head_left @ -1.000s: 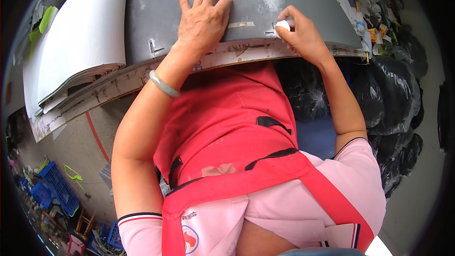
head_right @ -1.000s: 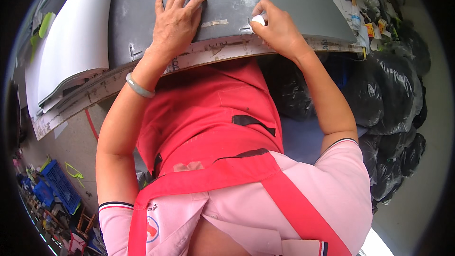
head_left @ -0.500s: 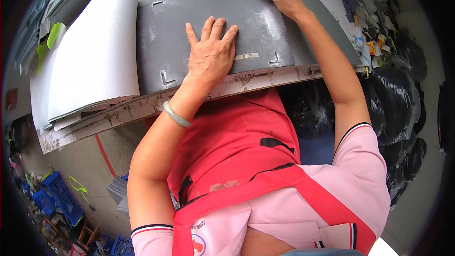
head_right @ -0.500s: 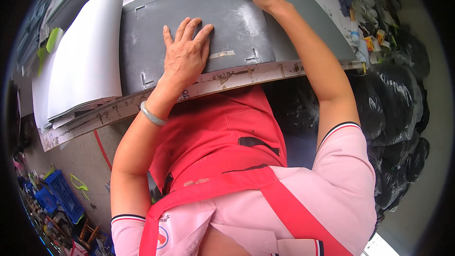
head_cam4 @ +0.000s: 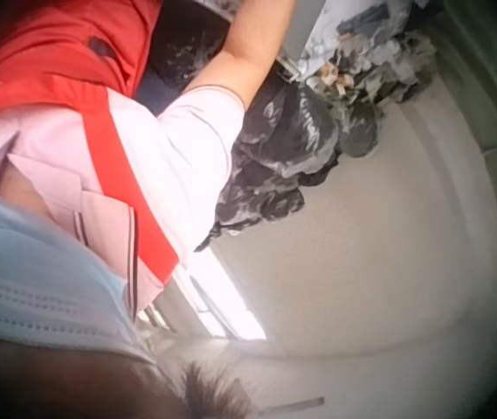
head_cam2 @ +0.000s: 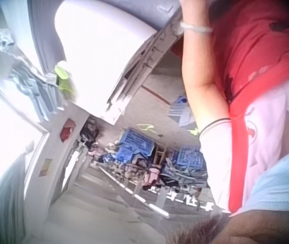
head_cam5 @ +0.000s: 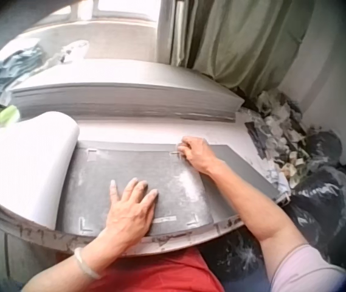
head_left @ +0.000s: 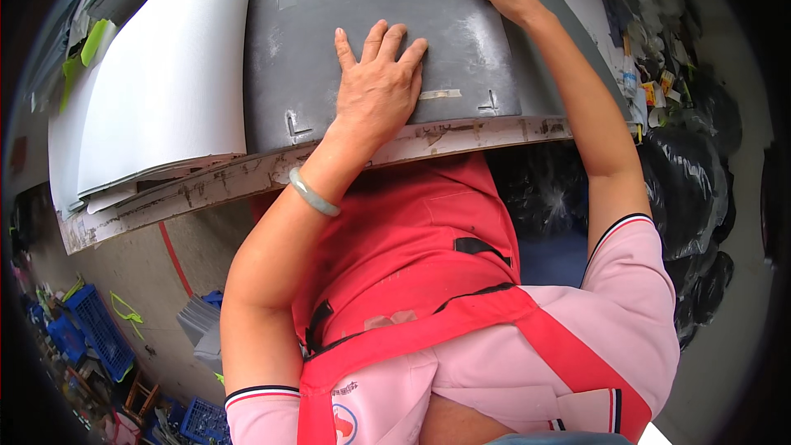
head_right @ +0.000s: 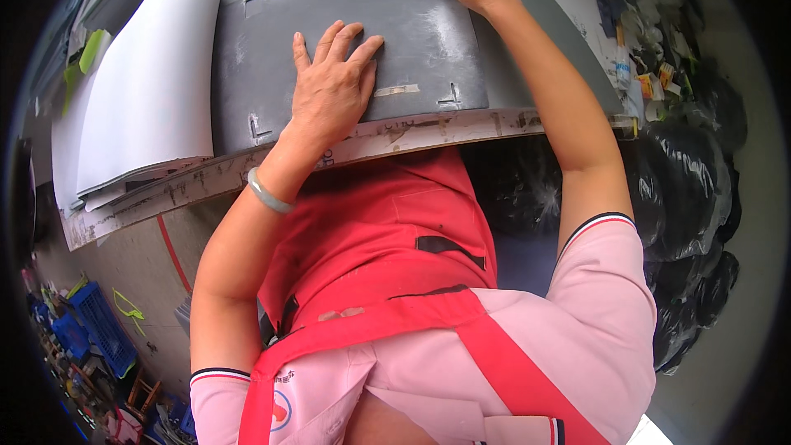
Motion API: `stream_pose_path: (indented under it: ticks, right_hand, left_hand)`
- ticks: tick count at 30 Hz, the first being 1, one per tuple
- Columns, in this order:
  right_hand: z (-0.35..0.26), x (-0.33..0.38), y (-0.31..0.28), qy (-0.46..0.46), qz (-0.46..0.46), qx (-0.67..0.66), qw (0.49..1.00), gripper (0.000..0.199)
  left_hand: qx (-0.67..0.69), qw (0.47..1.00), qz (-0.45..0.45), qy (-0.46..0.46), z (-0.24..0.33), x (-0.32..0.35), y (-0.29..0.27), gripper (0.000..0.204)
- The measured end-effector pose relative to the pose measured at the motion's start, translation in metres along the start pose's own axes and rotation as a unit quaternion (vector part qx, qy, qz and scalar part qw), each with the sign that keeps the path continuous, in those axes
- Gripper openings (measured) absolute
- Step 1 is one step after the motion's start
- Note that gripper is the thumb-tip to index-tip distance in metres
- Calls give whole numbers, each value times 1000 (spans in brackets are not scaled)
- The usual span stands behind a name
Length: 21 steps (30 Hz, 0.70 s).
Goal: The person marks sheets of material using a template and a piece of chalk, then flips each sheet over to repeat the tracing.
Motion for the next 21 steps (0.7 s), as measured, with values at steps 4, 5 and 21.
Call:
stream_pose_path:
  ticks: [4, 5, 21]
  right_hand:
    - [4, 14, 0, 128, 35, -285, 949, 14]
    - [-4, 14, -1, 52, 51, -407, 911, 14]
    - [-125, -67, 38, 51, -72, -208, 974, 22]
  left_hand:
    - [-20, 1000, -18, -8, 0, 0, 0, 35]
    - [-21, 1000, -16, -10, 0, 0, 0, 35]
    - [-30, 999, -7, -14, -5, 5, 2, 34]
Point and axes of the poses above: each hand's wrist, its own x-axis away from the middle knuckle, its own y-axis out of the palm, z = x × y, the point moved 2 cm from there along -x, towards the middle knuckle
